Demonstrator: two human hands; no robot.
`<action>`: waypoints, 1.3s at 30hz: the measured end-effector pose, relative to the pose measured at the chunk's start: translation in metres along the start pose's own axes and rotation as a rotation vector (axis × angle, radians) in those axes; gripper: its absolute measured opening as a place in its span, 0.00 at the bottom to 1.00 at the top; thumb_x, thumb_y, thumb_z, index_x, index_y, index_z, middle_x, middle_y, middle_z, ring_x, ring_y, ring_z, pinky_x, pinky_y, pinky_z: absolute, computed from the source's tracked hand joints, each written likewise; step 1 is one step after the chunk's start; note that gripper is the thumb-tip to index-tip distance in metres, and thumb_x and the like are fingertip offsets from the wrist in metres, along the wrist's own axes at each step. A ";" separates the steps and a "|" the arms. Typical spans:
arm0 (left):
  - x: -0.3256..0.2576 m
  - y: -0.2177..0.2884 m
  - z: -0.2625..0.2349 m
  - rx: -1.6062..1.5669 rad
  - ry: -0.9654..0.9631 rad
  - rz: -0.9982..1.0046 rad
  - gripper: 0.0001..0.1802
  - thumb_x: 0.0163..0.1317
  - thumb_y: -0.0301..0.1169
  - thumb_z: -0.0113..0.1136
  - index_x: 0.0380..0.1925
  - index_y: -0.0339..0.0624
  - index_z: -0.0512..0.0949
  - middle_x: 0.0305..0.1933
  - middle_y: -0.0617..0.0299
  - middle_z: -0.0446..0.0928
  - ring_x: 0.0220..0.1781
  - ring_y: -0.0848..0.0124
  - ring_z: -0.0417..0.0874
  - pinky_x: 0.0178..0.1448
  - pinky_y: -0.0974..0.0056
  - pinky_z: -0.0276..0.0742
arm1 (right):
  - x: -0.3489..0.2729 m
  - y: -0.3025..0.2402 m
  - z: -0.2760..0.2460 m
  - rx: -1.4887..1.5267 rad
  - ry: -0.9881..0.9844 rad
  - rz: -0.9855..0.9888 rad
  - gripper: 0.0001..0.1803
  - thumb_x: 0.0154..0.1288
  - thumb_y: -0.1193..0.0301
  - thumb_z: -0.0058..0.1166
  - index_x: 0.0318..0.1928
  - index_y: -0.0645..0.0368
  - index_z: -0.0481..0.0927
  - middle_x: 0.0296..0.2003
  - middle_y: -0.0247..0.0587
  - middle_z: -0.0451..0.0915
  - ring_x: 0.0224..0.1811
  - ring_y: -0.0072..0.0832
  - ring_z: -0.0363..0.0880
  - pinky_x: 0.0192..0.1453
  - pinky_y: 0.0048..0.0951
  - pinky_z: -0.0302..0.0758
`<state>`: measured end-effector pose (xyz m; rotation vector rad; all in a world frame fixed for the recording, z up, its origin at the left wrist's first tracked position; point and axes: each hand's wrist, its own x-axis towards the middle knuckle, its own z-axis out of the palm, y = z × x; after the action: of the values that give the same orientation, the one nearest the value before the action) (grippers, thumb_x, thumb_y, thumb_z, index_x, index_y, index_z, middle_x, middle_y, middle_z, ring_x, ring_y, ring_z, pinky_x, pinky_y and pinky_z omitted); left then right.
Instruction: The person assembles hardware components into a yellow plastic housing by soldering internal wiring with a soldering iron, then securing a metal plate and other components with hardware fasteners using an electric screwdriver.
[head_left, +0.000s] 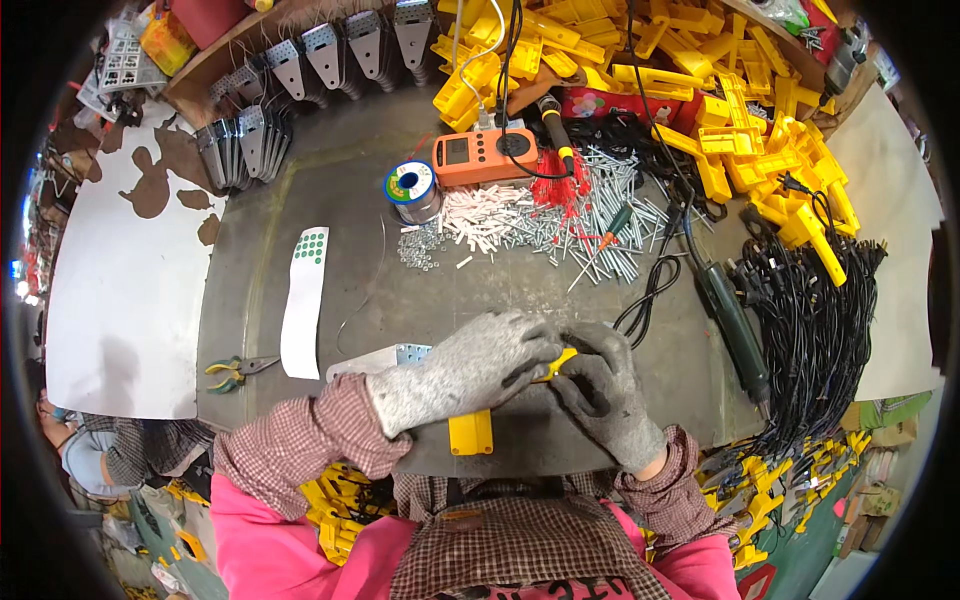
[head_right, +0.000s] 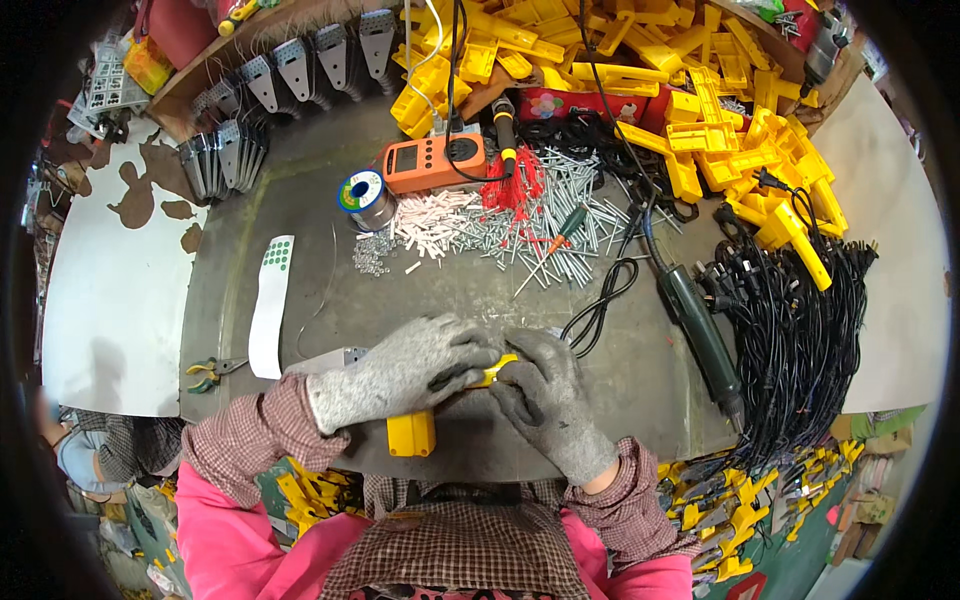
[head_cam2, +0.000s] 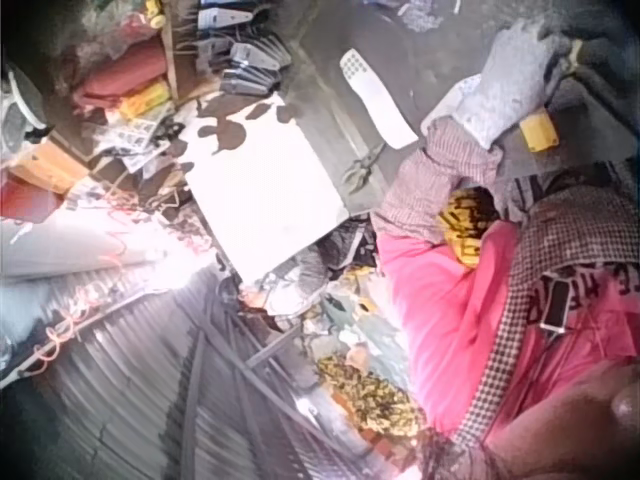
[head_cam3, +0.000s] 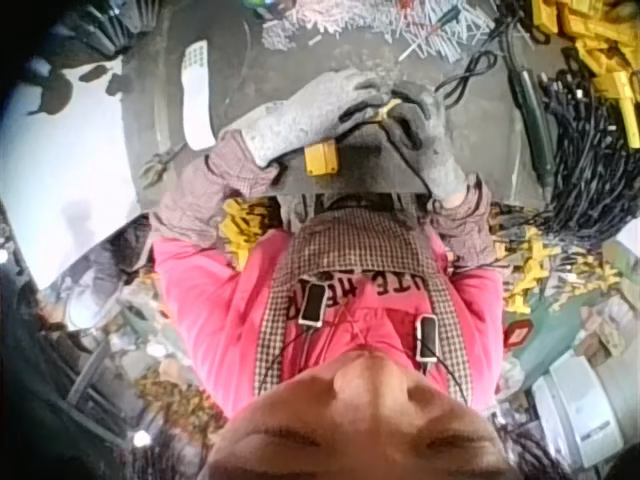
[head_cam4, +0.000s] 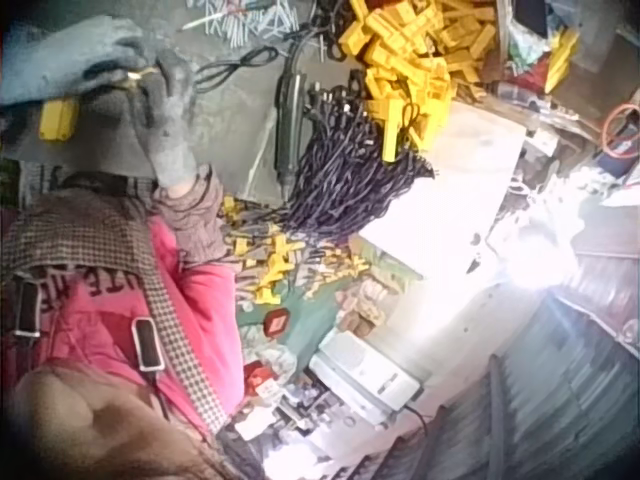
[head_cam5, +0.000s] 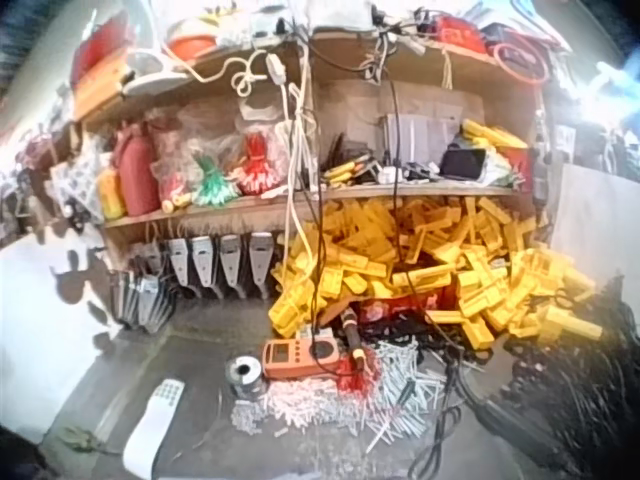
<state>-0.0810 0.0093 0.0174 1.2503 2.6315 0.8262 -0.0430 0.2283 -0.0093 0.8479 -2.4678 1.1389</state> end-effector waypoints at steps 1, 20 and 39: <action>-0.002 -0.002 -0.005 0.000 -0.002 0.005 0.14 0.67 0.36 0.58 0.49 0.44 0.79 0.49 0.51 0.79 0.51 0.54 0.81 0.56 0.53 0.78 | -0.001 0.001 0.002 -0.003 0.003 0.002 0.16 0.53 0.77 0.65 0.44 0.55 0.78 0.48 0.41 0.77 0.54 0.45 0.76 0.56 0.43 0.74; -0.041 -0.040 -0.044 -0.116 -0.037 -0.134 0.09 0.64 0.25 0.55 0.44 0.40 0.77 0.43 0.50 0.77 0.49 0.49 0.79 0.54 0.52 0.77 | 0.000 -0.002 0.004 -0.145 -0.217 0.086 0.29 0.55 0.76 0.63 0.59 0.55 0.75 0.52 0.45 0.75 0.57 0.47 0.71 0.65 0.48 0.66; 0.072 -0.088 -0.022 0.599 0.303 -0.128 0.10 0.56 0.26 0.54 0.37 0.36 0.80 0.42 0.50 0.80 0.48 0.58 0.83 0.49 0.56 0.80 | 0.085 0.106 -0.034 -0.820 -0.266 0.118 0.08 0.58 0.76 0.54 0.40 0.58 0.79 0.38 0.48 0.80 0.44 0.44 0.81 0.45 0.39 0.79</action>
<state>-0.1953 0.0085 -0.0012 1.1038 3.3169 0.2113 -0.1746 0.2757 -0.0083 0.6166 -2.8409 -0.0329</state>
